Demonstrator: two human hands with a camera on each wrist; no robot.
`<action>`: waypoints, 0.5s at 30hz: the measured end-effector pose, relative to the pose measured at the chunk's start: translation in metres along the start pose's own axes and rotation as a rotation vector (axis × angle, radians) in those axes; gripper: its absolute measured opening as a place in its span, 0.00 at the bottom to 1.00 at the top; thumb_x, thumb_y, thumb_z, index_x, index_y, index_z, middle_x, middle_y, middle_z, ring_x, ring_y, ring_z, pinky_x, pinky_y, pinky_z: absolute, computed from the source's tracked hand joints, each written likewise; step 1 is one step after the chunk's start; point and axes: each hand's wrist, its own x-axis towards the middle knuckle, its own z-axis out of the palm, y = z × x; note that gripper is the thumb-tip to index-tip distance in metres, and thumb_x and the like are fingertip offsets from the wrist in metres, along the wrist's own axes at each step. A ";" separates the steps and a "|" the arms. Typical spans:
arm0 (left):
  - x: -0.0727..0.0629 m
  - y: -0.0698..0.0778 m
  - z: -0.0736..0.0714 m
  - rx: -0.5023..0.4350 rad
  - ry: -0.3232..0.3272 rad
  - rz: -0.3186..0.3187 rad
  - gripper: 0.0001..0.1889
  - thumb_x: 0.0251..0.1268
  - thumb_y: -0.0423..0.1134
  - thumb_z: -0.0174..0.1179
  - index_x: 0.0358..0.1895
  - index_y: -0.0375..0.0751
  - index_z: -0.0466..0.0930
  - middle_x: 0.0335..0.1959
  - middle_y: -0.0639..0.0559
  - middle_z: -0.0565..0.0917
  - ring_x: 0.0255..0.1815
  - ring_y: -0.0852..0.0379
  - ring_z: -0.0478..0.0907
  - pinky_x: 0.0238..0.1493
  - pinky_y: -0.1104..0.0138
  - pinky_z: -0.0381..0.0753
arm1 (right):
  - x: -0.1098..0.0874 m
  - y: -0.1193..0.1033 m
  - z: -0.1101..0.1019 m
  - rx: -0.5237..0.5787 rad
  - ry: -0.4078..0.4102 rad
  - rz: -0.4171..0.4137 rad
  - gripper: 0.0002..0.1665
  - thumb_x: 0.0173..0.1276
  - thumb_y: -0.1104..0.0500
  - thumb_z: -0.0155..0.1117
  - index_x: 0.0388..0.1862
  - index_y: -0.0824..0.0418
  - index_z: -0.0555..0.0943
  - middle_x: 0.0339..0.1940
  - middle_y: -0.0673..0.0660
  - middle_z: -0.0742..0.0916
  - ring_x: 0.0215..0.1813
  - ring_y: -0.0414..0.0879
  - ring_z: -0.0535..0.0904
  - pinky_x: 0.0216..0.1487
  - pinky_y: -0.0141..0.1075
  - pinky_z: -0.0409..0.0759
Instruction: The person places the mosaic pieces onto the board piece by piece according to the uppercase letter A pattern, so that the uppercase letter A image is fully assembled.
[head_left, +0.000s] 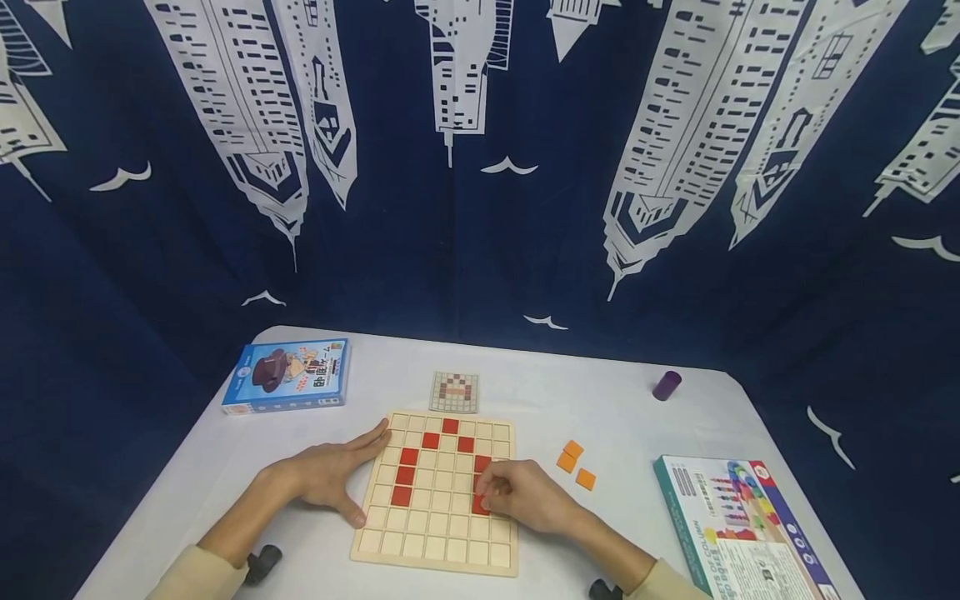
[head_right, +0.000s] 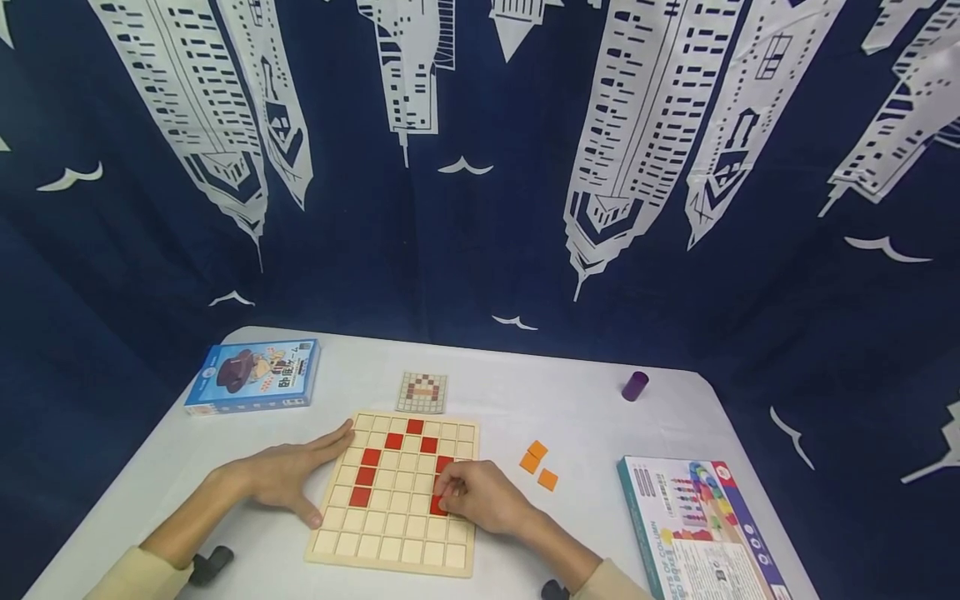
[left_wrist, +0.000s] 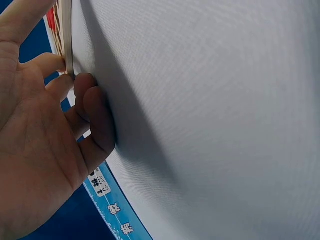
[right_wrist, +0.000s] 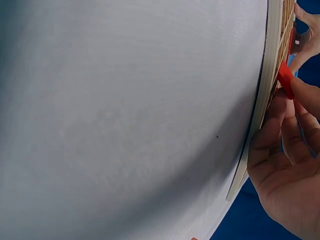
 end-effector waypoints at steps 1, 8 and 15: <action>0.000 0.000 0.000 -0.001 0.001 -0.002 0.70 0.27 0.65 0.80 0.82 0.51 0.51 0.84 0.56 0.41 0.78 0.38 0.57 0.66 0.35 0.66 | 0.000 -0.001 0.000 -0.006 0.001 -0.002 0.06 0.64 0.62 0.72 0.36 0.50 0.84 0.28 0.42 0.84 0.31 0.35 0.78 0.35 0.29 0.78; 0.000 0.000 0.000 -0.001 0.003 0.002 0.71 0.27 0.66 0.79 0.82 0.51 0.51 0.84 0.55 0.42 0.78 0.37 0.57 0.66 0.33 0.65 | 0.000 -0.003 0.000 -0.059 0.018 -0.015 0.07 0.62 0.61 0.74 0.35 0.49 0.84 0.29 0.41 0.81 0.30 0.33 0.75 0.33 0.27 0.76; 0.000 -0.001 0.000 0.007 0.000 0.018 0.70 0.28 0.67 0.79 0.82 0.49 0.52 0.84 0.52 0.41 0.78 0.36 0.58 0.64 0.34 0.67 | 0.001 -0.003 0.000 -0.071 0.022 -0.011 0.07 0.62 0.62 0.74 0.34 0.50 0.85 0.28 0.43 0.80 0.28 0.34 0.72 0.30 0.27 0.72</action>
